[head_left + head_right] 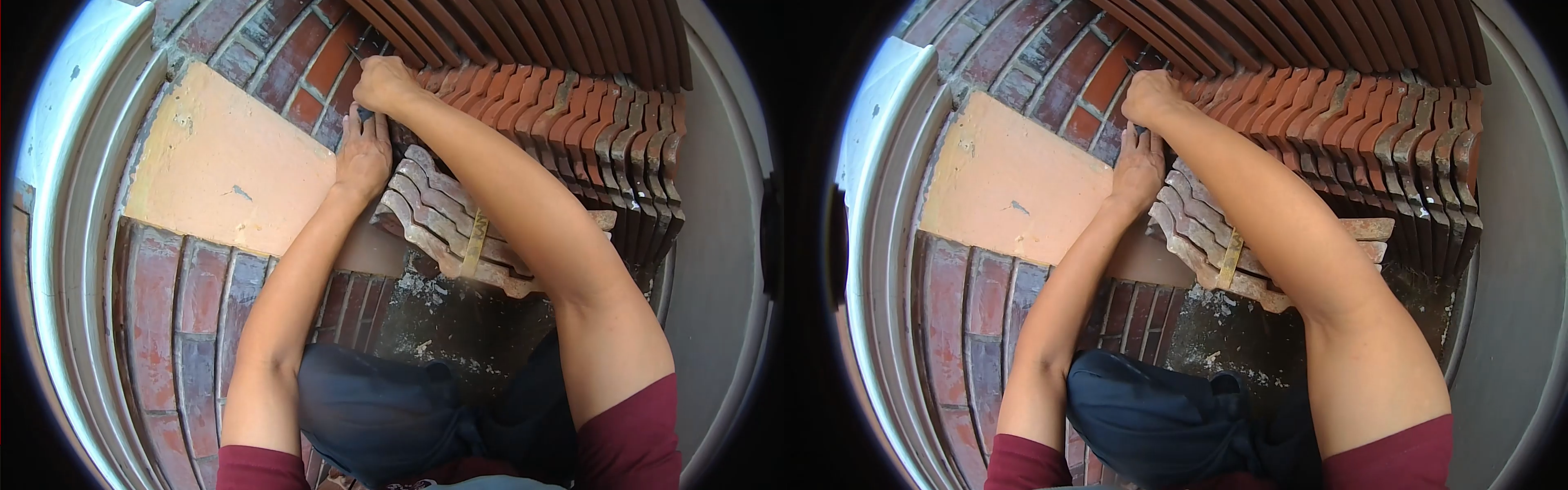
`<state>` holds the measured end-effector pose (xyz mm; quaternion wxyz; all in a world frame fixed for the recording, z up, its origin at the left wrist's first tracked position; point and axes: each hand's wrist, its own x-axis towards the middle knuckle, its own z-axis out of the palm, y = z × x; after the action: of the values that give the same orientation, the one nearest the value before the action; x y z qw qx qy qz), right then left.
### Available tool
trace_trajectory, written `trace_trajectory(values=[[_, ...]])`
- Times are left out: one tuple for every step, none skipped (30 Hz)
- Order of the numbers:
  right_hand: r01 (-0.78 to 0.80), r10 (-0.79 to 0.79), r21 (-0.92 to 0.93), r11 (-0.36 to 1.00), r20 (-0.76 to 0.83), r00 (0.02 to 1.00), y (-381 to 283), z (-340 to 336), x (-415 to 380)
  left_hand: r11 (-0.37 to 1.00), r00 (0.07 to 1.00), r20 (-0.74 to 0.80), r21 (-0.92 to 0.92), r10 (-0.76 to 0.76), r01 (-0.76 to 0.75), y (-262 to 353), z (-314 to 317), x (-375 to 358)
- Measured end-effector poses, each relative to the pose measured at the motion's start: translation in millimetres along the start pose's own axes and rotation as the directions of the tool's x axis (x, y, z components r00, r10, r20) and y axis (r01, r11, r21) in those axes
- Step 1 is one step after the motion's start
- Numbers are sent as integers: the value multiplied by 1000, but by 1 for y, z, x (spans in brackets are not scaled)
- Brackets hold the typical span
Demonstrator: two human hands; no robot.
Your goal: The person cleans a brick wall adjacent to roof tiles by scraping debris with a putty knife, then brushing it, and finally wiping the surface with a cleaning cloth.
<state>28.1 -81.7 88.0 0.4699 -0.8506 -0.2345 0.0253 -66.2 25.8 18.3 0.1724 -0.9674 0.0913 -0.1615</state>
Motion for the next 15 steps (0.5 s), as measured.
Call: trace_trajectory(values=[[-6,6,29,1000,-22,1000,1,0,-3,1000,1000,-3,-2,-4,4,1,0,-1],[-10,12,60,998,-46,999,2,-1,-6,1000,1000,-8,-2,-6,6,2,0,0],[-41,43,33,999,-61,997,3,-3,-7,1000,1000,-31,-7,-6,6,3,-1,-1],[-71,71,3,997,-75,995,4,-5,-8,1000,998,-56,-14,-8,7,4,0,-1],[-98,95,-28,995,-90,991,4,-7,-8,1000,997,-82,-21,-14,13,5,0,-1],[-94,90,-39,995,-85,992,8,-6,-5,1000,996,-85,-16,-13,12,5,0,-1],[-91,87,-48,995,-78,993,14,-3,1,1000,996,-86,-10,-10,10,5,0,-1],[-89,85,-54,995,-75,994,20,-1,9,1000,996,-87,-2,-4,4,5,0,-1],[-64,62,-32,997,-68,996,20,-3,11,1000,996,-85,0,-3,3,5,-1,-2],[-61,60,-21,998,-46,997,21,-5,11,1000,996,-85,1,-2,2,6,-2,-2],[-58,57,-10,998,-25,998,21,-7,12,1000,996,-86,3,0,0,6,-2,-1],[-53,53,2,999,-5,999,21,-9,14,1000,997,-83,6,1,-1,6,-2,-1],[-40,40,-10,999,-29,999,21,-8,14,1000,997,-81,10,2,-1,6,-3,-2],[-26,25,-23,999,-52,998,21,-7,14,1000,997,-78,14,1,0,6,-3,-2],[-12,10,-36,999,-72,997,23,-4,16,1000,997,-82,9,-1,2,5,-2,-2]])
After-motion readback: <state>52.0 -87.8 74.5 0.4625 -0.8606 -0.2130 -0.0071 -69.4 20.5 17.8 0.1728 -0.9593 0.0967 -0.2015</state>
